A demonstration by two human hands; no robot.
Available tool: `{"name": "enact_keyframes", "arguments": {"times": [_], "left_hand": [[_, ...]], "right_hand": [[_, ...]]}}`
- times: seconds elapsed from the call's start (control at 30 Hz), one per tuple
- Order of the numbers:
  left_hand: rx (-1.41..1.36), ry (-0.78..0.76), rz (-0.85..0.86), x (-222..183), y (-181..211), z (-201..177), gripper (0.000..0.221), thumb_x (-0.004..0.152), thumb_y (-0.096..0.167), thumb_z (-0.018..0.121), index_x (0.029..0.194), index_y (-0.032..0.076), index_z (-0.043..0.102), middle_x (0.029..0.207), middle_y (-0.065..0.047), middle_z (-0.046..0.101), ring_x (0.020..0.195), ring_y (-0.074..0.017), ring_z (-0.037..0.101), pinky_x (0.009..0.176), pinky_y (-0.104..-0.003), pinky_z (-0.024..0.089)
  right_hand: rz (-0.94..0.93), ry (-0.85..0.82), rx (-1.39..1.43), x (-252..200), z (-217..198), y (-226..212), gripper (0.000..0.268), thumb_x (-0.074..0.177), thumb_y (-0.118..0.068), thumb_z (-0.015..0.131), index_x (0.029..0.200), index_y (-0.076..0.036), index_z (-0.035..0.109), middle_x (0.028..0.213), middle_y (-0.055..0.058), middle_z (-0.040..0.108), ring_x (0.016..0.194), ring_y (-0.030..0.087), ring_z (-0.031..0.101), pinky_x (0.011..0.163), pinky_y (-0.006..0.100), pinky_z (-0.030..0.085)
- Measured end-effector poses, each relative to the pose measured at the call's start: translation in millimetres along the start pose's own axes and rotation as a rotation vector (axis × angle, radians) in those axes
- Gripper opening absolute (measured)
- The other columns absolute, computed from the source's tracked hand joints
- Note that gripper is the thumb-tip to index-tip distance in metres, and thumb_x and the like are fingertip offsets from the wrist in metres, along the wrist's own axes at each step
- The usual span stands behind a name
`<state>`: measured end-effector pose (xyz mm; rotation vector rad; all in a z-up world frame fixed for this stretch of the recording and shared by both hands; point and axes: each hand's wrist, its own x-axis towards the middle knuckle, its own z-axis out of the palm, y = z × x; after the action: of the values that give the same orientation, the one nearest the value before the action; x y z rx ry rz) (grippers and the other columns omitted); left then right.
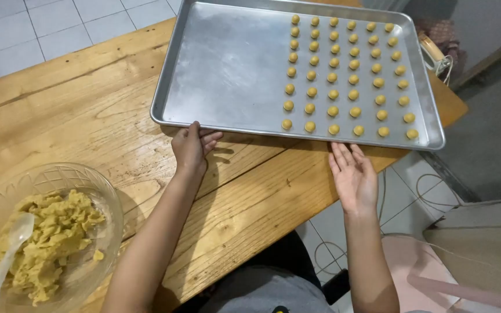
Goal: Shaping small balls of dough by hand and arranging them in neat rows on a metal baking tray.
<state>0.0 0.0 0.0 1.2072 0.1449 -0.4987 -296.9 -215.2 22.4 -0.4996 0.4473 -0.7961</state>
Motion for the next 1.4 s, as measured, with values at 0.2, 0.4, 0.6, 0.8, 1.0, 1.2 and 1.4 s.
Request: {"name": "enact_keyframes", "arguments": {"times": [0.2, 0.4, 0.6, 0.8, 1.0, 1.2, 1.4], "left_hand": [[-0.013, 0.016, -0.077, -32.9, -7.2, 8.1, 0.027, 0.100, 0.024, 0.055, 0.112, 0.002, 0.045, 0.107, -0.022, 0.072, 0.081, -0.0339, 0.079, 0.062, -0.028, 0.065], [-0.139, 0.024, -0.203, -128.1, 3.7, 34.8, 0.039, 0.101, 0.027, 0.055, 0.122, -0.001, 0.039, 0.125, -0.027, 0.063, 0.092, -0.0381, 0.077, 0.073, -0.029, 0.063], [-0.197, -0.121, -0.301, -153.8, -12.3, 39.6, 0.041, 0.107, 0.027, 0.045, 0.131, -0.005, 0.036, 0.136, -0.023, 0.058, 0.111, -0.0336, 0.073, 0.078, -0.023, 0.060], [-0.104, -0.220, -0.327, -184.9, 20.9, 36.2, 0.038, 0.106, 0.036, 0.048, 0.125, 0.003, 0.044, 0.138, -0.024, 0.063, 0.115, -0.0381, 0.070, 0.081, -0.038, 0.061], [1.071, -0.722, 0.554, -192.2, 67.2, 12.0, 0.043, 0.091, 0.024, 0.065, 0.130, 0.007, 0.063, 0.129, -0.017, 0.066, 0.127, -0.0427, 0.058, 0.102, -0.054, 0.051], [1.923, -0.372, 0.876, -102.8, -7.4, -42.0, 0.048, 0.086, 0.018, 0.077, 0.131, 0.011, 0.061, 0.110, -0.009, 0.069, 0.113, -0.0324, 0.067, 0.100, -0.060, 0.047], [1.950, -0.175, 1.273, -119.2, 4.6, -33.6, 0.023, 0.083, 0.006, 0.075, 0.102, 0.015, 0.066, 0.080, 0.002, 0.066, 0.078, -0.0223, 0.073, 0.077, -0.037, 0.060]], "right_hand": [[-0.002, -0.010, -0.070, 26.0, -23.7, -15.2, 0.023, 0.089, -0.011, 0.057, 0.111, -0.010, 0.065, 0.155, 0.025, 0.045, 0.152, 0.037, 0.039, 0.124, 0.052, 0.030], [0.006, -0.047, -0.212, 63.8, -48.1, -42.2, 0.025, 0.091, -0.013, 0.057, 0.115, -0.014, 0.062, 0.156, 0.017, 0.047, 0.153, 0.031, 0.040, 0.126, 0.050, 0.028], [-0.066, -0.016, -0.285, 69.2, -42.7, -35.9, 0.035, 0.091, -0.014, 0.063, 0.126, -0.014, 0.057, 0.136, 0.004, 0.050, 0.146, 0.024, 0.047, 0.124, 0.049, 0.032], [-0.006, 0.011, -0.134, 59.6, -37.3, -21.5, 0.036, 0.089, -0.009, 0.064, 0.125, -0.010, 0.056, 0.139, 0.013, 0.051, 0.143, 0.030, 0.051, 0.122, 0.053, 0.037], [0.112, -0.052, -0.170, 20.9, 7.6, 12.4, 0.034, 0.090, -0.007, 0.057, 0.124, -0.009, 0.058, 0.133, 0.016, 0.055, 0.144, 0.037, 0.047, 0.115, 0.064, 0.039], [0.107, -0.083, -0.200, 48.2, -12.8, 20.5, 0.033, 0.092, -0.009, 0.056, 0.125, -0.011, 0.062, 0.123, 0.013, 0.061, 0.138, 0.034, 0.054, 0.114, 0.066, 0.042], [0.180, -0.151, -0.334, 80.6, -26.3, -5.1, 0.018, 0.106, -0.018, 0.056, 0.093, -0.013, 0.067, 0.111, 0.030, 0.068, 0.122, 0.045, 0.066, 0.105, 0.064, 0.050]]}}
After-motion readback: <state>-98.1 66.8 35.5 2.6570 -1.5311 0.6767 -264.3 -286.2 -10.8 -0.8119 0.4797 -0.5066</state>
